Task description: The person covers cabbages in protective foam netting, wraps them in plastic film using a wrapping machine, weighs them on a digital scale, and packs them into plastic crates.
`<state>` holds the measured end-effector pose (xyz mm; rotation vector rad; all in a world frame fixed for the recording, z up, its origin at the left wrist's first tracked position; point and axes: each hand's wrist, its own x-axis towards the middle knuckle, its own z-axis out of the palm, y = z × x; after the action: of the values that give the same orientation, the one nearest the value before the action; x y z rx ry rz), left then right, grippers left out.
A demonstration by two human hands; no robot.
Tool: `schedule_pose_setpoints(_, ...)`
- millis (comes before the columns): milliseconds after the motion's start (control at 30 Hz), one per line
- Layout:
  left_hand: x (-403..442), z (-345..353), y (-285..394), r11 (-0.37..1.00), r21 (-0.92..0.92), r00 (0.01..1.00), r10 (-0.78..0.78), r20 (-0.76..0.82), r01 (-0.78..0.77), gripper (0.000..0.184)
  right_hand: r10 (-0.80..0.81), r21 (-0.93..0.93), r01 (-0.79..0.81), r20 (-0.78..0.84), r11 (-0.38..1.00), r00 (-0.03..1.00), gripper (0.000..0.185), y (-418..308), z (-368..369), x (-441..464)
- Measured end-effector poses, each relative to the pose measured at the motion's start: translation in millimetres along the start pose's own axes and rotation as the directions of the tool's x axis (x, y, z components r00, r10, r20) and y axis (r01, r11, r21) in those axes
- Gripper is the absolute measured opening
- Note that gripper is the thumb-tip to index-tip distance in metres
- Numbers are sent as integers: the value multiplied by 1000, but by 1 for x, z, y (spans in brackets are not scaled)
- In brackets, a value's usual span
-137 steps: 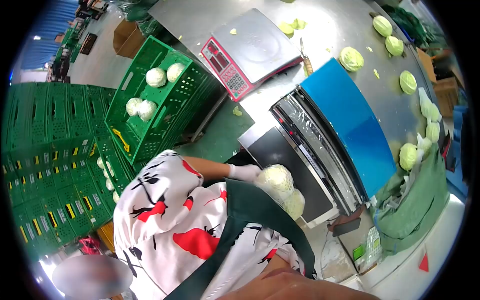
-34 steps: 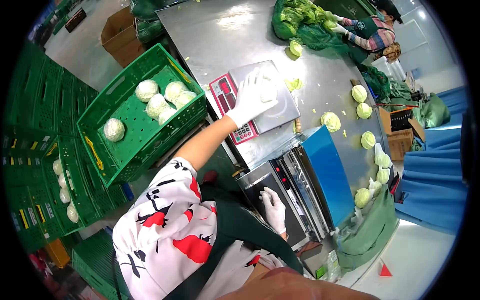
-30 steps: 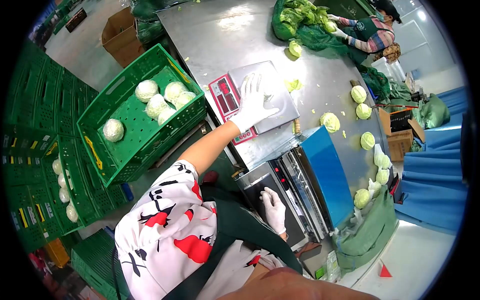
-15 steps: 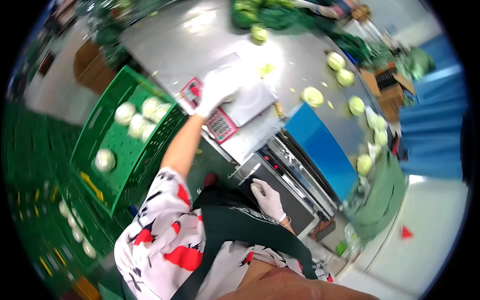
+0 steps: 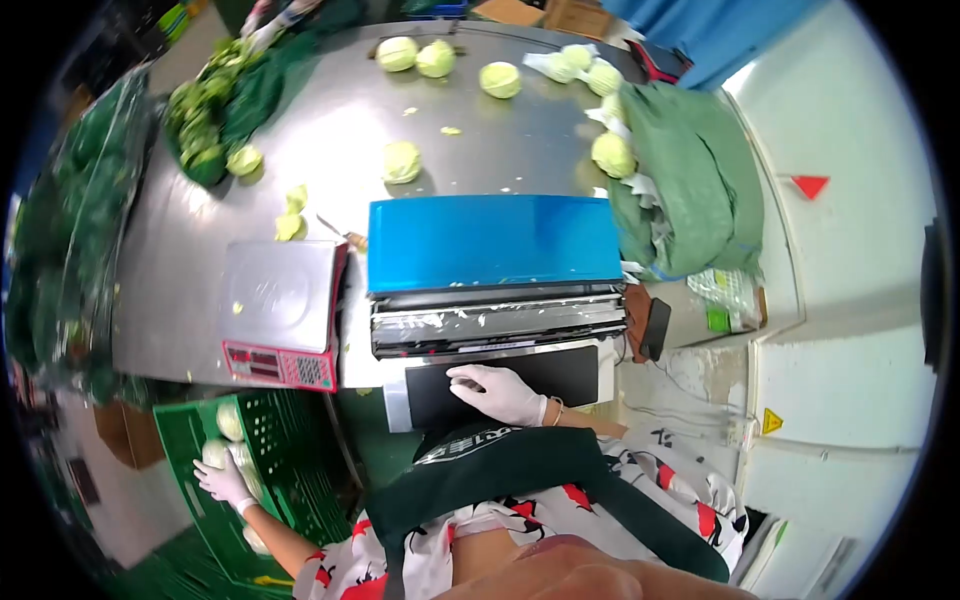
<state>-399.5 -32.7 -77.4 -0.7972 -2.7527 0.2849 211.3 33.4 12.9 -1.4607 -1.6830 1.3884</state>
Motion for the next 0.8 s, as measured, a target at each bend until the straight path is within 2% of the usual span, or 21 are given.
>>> schedule_pose_setpoints(33, -6, -31, 36, 983, -184, 998, 38, 54, -28, 92, -42, 43, 43, -26, 998, 999, 31, -4, -12, 4)
schedule_pose_setpoints(67, -8, -60, 76, 932, -361, 991, 83, 105, -40, 86, -87, -10, 87, -55, 996, 995, 26, -9, -31, 10)
schedule_pose_setpoints(100, -14, -45, 115, 570, -776, 960, 229, -164, -268, 65, -139, -22, 138, -150, 990, 979, 25, -15, -54, 18)
schedule_pose_setpoints(133, -31, -84, 168, 380, -905, 942, 332, -57, -189, 57, -191, -40, 186, -239, 982, 952, 24, -19, -83, 28)
schedule_pose_setpoints(167, -51, -93, 222, 27, -955, 882, 391, -262, -295, 56, -217, -83, 201, -364, 976, 906, 24, -15, -118, 42)
schedule_pose_setpoints(200, -88, -167, 268, 165, -910, 817, 520, -248, -381, 56, -246, -129, 210, -478, 969, 843, 23, -8, -158, 57)
schedule_pose_setpoints(233, -110, -190, 310, -40, -929, 700, 646, -305, -367, 56, -215, -105, 192, -614, 976, 760, 24, 2, -197, 74)
schedule_pose_setpoints(267, -135, -211, 350, -123, -916, 596, 725, -345, -381, 55, -167, -152, 87, -671, 985, 722, 25, 22, -241, 90)
schedule_pose_setpoints(300, -168, -254, 383, -197, -935, 489, 810, -324, -294, 54, -15, -6, 15, -682, 1000, 731, 28, 47, -287, 107)
schedule_pose_setpoints(333, -185, -277, 411, -186, -870, 339, 868, -363, -456, 54, 144, 273, 72, -693, 959, 707, 29, 92, -329, 130)
schedule_pose_setpoints(367, -203, -291, 442, -291, -825, 212, 876, -433, -484, 54, 119, 174, 29, -781, 984, 614, 30, 139, -363, 150)
schedule_pose_setpoints(400, -219, -302, 472, -364, -776, 111, 869, -482, -514, 55, 139, -15, -262, -817, 965, 560, 30, 187, -395, 166)
schedule_pose_setpoints(433, -232, -309, 501, -408, -781, 48, 873, -485, -474, 55, 240, -39, -427, -778, 904, 580, 29, 239, -420, 176)
schedule_pose_setpoints(533, -263, -315, 589, -437, -799, -34, 884, -466, -413, 58, 241, -281, -667, -780, 690, 578, 36, 273, -431, 185)
schedule_pose_setpoints(600, -287, -303, 651, -411, -825, -46, 903, -428, -387, 60, -169, -517, -740, -851, 429, 497, 41, 292, -447, 196)
schedule_pose_setpoints(667, -314, -301, 708, -162, -970, -92, 985, -147, -180, 62, -562, -580, -810, -698, 81, 444, 46, 310, -468, 211)
schedule_pose_setpoints(700, -329, -299, 732, -13, -997, -136, 991, -2, -81, 63, -496, -540, -682, -819, 493, 289, 49, 323, -481, 225)
schedule_pose_setpoints(733, -345, -298, 753, 58, -998, -158, 986, 59, -12, 65, -351, -391, -431, -920, 813, 171, 53, 342, -496, 244)
schedule_pose_setpoints(767, -362, -298, 774, 128, -990, -184, 976, 117, 54, 67, -156, -167, -99, -982, 981, 111, 56, 362, -510, 262)
schedule_pose_setpoints(800, -377, -297, 794, 199, -973, -213, 962, 172, 117, 70, -144, -162, -76, -970, 984, 198, 58, 391, -522, 277)
